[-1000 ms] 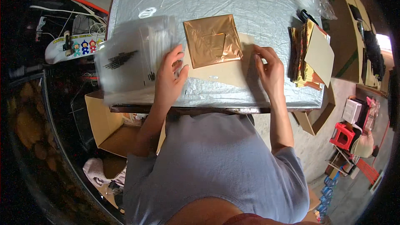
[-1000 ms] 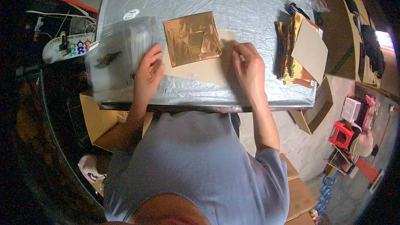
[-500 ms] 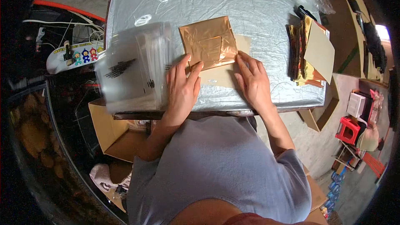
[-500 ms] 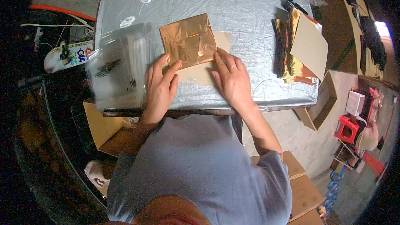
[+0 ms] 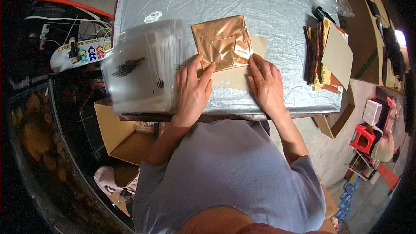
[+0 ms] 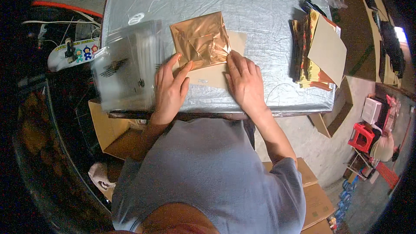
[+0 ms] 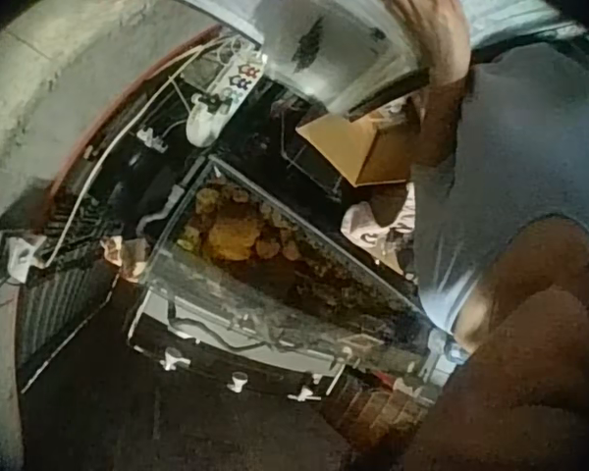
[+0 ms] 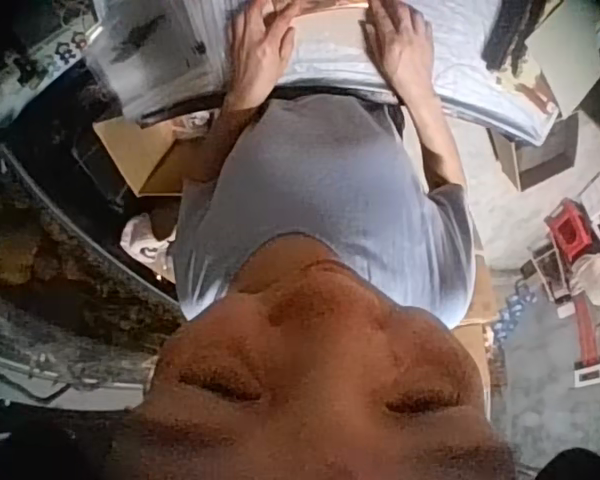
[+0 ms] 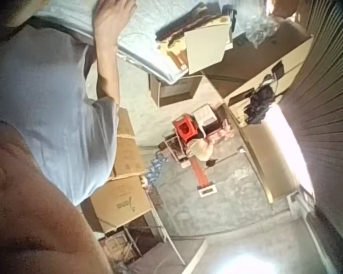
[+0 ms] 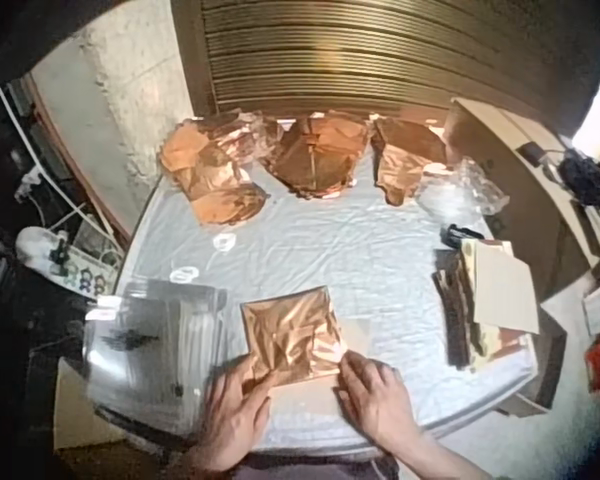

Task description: The person unfolds a copper-colored foil balloon by hand, smooths it flat on the table, and places a cardboard backing onto it. They then fold the edges of the foil over the cardboard and press the assembly flat.

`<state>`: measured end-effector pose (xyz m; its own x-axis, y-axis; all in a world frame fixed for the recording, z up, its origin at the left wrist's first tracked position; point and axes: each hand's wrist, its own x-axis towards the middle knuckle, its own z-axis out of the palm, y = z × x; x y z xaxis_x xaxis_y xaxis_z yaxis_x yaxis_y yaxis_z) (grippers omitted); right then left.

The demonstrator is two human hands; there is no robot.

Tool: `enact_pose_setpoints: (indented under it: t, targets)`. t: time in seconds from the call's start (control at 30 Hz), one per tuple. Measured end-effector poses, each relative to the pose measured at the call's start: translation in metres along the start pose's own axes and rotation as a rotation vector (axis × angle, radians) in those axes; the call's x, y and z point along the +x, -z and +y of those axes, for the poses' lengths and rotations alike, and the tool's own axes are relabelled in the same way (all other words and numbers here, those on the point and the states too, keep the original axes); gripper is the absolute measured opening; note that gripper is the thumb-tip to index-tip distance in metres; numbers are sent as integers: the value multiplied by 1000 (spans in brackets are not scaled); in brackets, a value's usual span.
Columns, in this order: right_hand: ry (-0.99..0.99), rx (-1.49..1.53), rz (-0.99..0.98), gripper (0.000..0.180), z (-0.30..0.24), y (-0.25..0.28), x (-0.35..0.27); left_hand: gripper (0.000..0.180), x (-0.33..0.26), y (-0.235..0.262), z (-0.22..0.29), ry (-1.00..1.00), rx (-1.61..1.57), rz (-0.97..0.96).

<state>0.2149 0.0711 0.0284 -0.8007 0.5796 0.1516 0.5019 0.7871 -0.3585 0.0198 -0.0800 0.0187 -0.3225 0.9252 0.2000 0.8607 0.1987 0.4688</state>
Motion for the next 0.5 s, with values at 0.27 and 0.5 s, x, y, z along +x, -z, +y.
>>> enact_pose_setpoints:
  t: [0.27,0.5]
  targets:
    - [-13,-17,13,54,0,-2,-1,73,-1,-2,13,-86,4,-20]
    - [-49,105,45,51,0,8,6,88,3,-15,29,-213,-29,-272]
